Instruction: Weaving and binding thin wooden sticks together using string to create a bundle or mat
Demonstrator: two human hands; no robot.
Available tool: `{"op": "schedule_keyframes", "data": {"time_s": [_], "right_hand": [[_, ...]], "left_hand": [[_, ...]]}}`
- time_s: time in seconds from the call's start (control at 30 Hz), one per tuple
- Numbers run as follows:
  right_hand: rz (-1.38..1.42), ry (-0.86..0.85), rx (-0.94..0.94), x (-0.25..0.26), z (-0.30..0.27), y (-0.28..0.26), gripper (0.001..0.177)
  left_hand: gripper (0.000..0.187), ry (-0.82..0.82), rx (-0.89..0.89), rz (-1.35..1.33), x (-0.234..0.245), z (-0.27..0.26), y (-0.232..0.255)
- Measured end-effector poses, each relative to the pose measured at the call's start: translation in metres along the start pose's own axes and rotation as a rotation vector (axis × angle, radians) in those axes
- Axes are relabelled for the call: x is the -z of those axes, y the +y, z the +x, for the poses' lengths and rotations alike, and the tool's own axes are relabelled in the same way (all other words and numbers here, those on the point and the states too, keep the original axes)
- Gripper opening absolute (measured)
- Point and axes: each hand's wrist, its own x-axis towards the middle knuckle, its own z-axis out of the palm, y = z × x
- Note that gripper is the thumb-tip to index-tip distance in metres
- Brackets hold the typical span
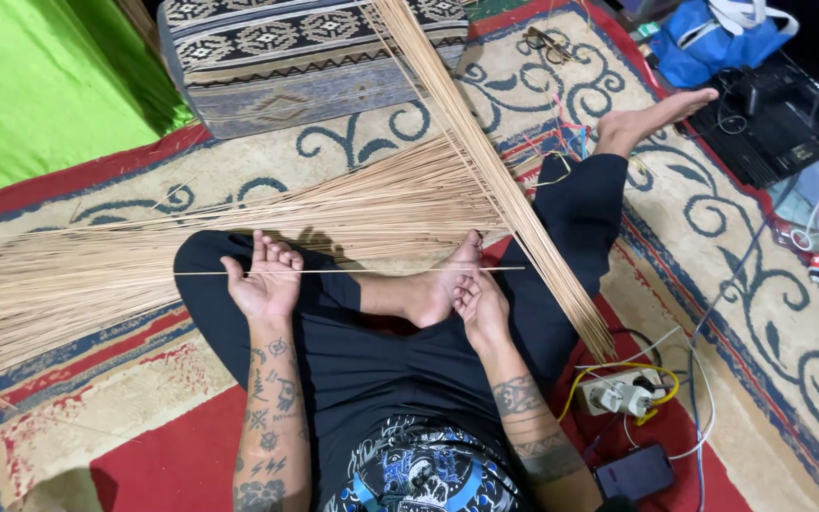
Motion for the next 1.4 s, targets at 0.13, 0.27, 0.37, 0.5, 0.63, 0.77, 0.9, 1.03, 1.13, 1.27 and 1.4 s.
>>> {"op": "schedule_keyframes", "data": {"time_s": [0.13, 0.27, 0.37, 0.5, 0.63, 0.77, 0.9, 1.03, 1.13, 1.27, 1.4], "right_hand": [[-0.162, -0.254, 0.022, -0.002, -0.008, 0.007, 0.013], [-0.308, -0.464, 0.091, -0.017, -0.034, 0.004, 0.036], [-0.373, -0.558, 0.137, -0.021, -0.040, 0.006, 0.044], [-0.260, -0.299, 0.439, -0.003, -0.019, -0.010, 0.031], [-0.047, 0.117, 0.693, 0.004, -0.023, -0.053, 0.027], [-0.085, 0.030, 0.754, 0.000, -0.030, -0.054, 0.027], [-0.492, -0.391, 0.651, -0.030, -0.061, -0.014, 0.024], [-0.829, -0.753, 0.463, -0.060, -0.102, 0.004, 0.060], [-0.806, -0.657, 0.520, -0.044, -0.087, 0.001, 0.060], [-0.717, -0.655, 0.613, -0.045, -0.098, -0.011, 0.054], [-0.728, -0.680, 0.753, -0.053, -0.111, -0.014, 0.052]], "left_hand": [[0.066, -0.034, 0.014, 0.024, 0.006, 0.006, -0.001], [0.061, -0.081, 0.026, 0.268, 0.015, 0.006, -0.018], [0.060, -0.132, 0.139, 0.574, 0.013, -0.003, -0.041], [0.043, -0.034, 0.142, 0.693, 0.025, 0.007, -0.041], [0.033, 0.027, -0.008, 0.303, 0.032, 0.018, -0.022], [0.041, 0.041, -0.035, 0.618, 0.018, -0.005, -0.049], [0.031, -0.234, 0.270, 0.787, 0.009, -0.046, -0.093], [0.032, -0.328, 0.527, 0.830, 0.009, -0.073, -0.112], [0.026, -0.139, 0.260, 0.625, 0.013, -0.050, -0.082], [0.033, -0.019, 0.043, 0.313, 0.024, -0.009, -0.018], [0.032, -0.058, -0.109, 0.288, 0.024, 0.017, 0.031]]}}
